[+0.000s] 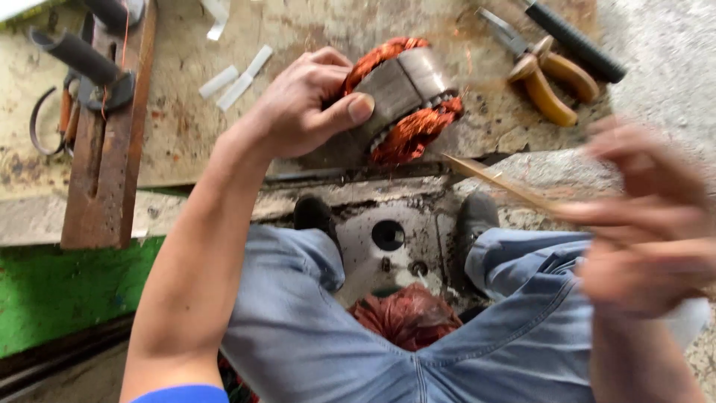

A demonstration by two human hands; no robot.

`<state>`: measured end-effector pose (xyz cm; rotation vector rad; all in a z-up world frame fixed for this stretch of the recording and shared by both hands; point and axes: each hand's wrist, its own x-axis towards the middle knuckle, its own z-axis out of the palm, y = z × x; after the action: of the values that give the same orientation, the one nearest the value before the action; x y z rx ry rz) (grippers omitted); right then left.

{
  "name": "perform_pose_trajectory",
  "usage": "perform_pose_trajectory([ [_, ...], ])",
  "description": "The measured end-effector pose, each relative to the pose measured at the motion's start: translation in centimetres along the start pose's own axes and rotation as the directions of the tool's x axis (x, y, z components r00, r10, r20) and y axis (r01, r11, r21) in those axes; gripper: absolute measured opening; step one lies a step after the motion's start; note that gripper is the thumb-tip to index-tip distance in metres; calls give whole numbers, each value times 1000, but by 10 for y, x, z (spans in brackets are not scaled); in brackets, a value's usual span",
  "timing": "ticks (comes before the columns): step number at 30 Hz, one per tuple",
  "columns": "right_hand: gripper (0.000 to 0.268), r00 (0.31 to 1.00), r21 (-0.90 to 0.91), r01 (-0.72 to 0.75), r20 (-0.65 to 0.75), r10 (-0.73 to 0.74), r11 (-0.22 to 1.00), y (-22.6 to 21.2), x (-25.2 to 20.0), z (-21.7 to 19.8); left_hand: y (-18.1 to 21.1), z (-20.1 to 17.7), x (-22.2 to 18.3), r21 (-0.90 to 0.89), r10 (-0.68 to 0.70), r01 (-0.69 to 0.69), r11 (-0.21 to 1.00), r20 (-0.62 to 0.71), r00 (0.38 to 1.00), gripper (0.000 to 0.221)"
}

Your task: Repairing an electric motor stator by adjusting copper windings and inserting insulation strips

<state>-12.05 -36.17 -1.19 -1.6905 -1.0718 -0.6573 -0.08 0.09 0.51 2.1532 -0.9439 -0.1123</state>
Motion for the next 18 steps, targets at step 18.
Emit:
perform_pose_trajectory([
  [18, 22, 970, -755, 25, 176, 167, 655, 106, 88, -10, 3, 3, 2, -2, -47, 47, 999, -11, 999, 74],
])
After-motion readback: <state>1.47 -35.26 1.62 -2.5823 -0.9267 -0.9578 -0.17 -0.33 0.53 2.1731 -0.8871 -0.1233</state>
